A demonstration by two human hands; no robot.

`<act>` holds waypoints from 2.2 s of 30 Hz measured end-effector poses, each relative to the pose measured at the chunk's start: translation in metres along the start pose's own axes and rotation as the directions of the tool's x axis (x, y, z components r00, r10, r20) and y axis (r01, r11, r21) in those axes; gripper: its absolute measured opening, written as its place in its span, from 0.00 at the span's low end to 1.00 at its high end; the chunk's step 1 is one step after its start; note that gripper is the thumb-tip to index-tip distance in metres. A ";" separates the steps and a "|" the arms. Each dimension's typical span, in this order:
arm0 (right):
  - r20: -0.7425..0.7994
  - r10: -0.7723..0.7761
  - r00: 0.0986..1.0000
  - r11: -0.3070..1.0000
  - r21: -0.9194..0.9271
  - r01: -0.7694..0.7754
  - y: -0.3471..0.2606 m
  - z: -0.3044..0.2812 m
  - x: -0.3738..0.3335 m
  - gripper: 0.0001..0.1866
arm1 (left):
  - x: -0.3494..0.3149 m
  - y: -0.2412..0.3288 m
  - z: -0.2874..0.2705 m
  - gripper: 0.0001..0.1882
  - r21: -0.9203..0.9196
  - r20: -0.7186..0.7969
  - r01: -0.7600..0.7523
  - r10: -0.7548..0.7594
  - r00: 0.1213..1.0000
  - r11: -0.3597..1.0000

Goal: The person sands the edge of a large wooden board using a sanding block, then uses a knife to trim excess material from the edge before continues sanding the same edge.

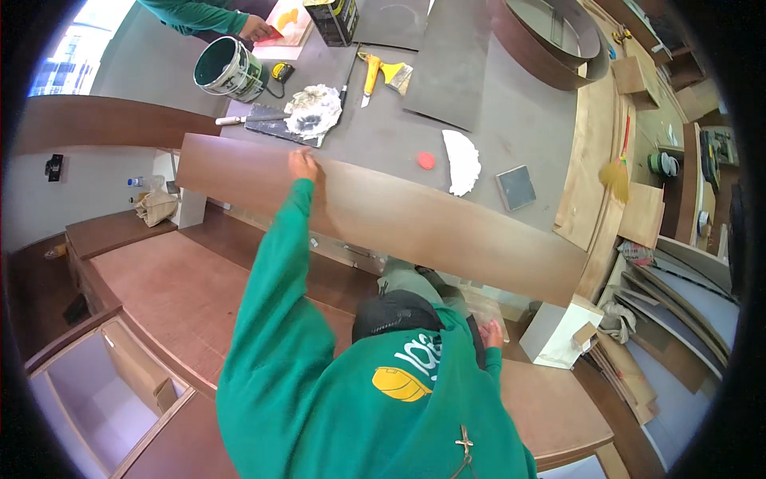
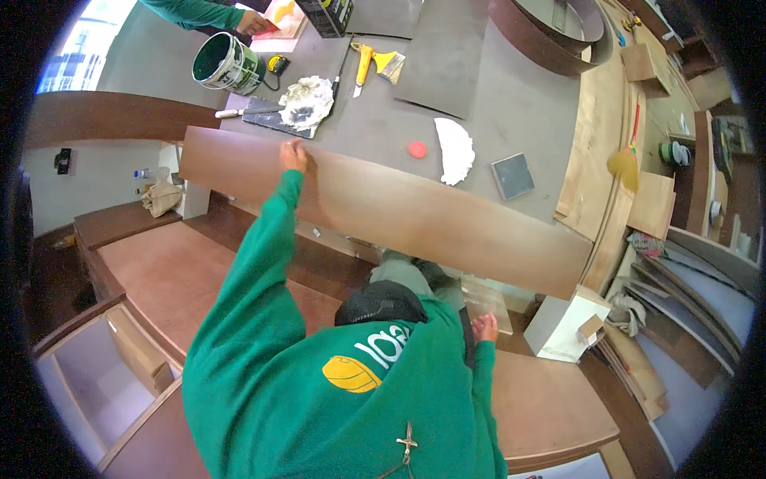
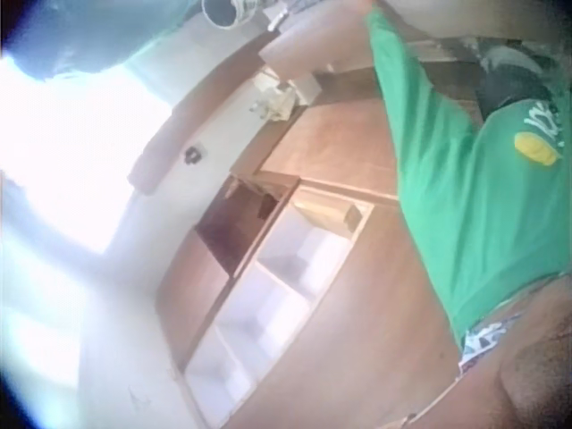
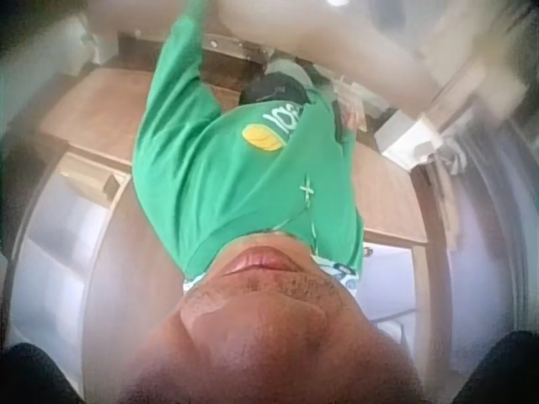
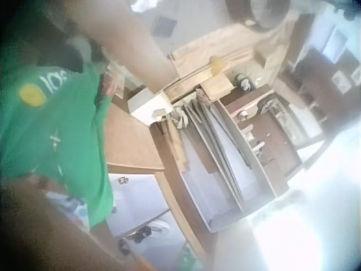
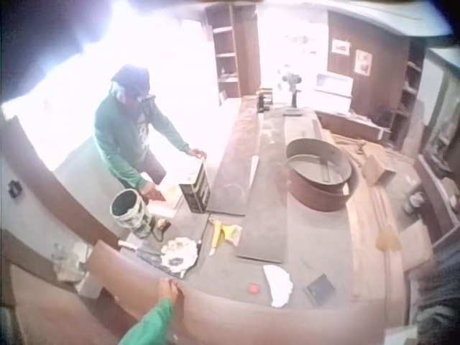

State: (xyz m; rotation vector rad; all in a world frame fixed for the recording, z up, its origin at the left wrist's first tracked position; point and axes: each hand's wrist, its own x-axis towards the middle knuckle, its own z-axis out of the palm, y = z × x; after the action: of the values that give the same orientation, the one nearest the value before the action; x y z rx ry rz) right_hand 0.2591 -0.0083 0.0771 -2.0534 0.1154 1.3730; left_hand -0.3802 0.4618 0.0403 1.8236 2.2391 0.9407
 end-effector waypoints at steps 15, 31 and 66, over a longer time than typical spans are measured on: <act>-0.027 -0.110 0.994 0.967 -0.235 0.100 -0.034 -0.029 -0.029 0.23 | 0.195 -0.160 0.023 0.30 0.604 0.489 -0.210 -0.151 0.859 0.769; -0.081 -0.231 0.970 0.905 -0.385 0.183 -0.044 0.003 -0.065 0.24 | 0.249 -0.124 -0.122 0.12 0.500 -0.043 -0.248 0.310 0.950 0.830; -0.147 -0.794 0.590 0.547 -0.597 0.587 -0.255 -0.155 0.086 0.17 | -0.282 0.712 0.140 0.15 -0.607 0.769 0.427 0.361 0.527 0.670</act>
State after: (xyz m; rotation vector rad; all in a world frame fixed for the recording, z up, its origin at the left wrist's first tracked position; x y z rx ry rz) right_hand 0.5258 0.1276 0.1597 -2.3500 -0.9192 0.4453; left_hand 0.3658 0.3227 0.2136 1.3125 0.9815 0.5591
